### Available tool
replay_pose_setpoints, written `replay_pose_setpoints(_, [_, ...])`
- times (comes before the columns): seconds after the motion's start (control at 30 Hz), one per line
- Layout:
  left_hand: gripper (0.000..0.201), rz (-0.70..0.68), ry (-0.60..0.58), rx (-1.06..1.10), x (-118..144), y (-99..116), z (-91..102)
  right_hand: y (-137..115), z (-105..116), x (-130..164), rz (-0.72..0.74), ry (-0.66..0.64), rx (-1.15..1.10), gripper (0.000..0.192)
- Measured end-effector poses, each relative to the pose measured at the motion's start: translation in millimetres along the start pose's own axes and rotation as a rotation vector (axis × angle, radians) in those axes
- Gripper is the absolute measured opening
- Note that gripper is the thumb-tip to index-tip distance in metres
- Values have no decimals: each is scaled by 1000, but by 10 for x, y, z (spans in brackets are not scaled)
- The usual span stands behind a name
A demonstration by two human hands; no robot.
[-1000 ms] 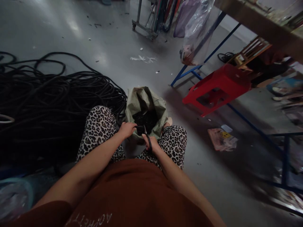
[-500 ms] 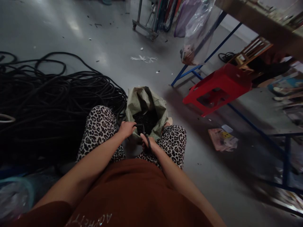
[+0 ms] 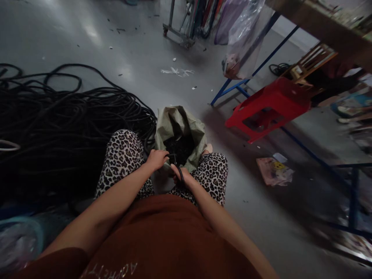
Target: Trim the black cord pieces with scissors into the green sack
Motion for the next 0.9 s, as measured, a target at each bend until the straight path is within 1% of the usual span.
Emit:
replay_pose_setpoints(0.2, [27,-19,-1,-3,11,25,-28,17,5,-37,-5,-1,49,52])
replay_pose_setpoints(0.37, [28,-43,4,-1,18,32,-46,-6,4,-17,-30,-6,44,54])
replay_pose_setpoints(0.6, [27,-82,-20,-37,12,70,-79,-22,18,-8,-23,0,75,55])
replay_pose_setpoints(0.77, [29,-117,-12,-51,16,106,-75,-68,16,62,-9,35,18,54])
replay_pose_setpoints(0.9, [28,-119,-17,-38,14,104,-97,-125,6,135,-19,37,-14,51])
Point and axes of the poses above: each hand's wrist, its own x-axis away from the middle knuckle, its own z-axis out of the back of the hand, y = z × x, the point moved 8 cm from there along -x, towards the middle knuckle, and after that the axes turned 9 degrees about z, right-handed, at the moved point
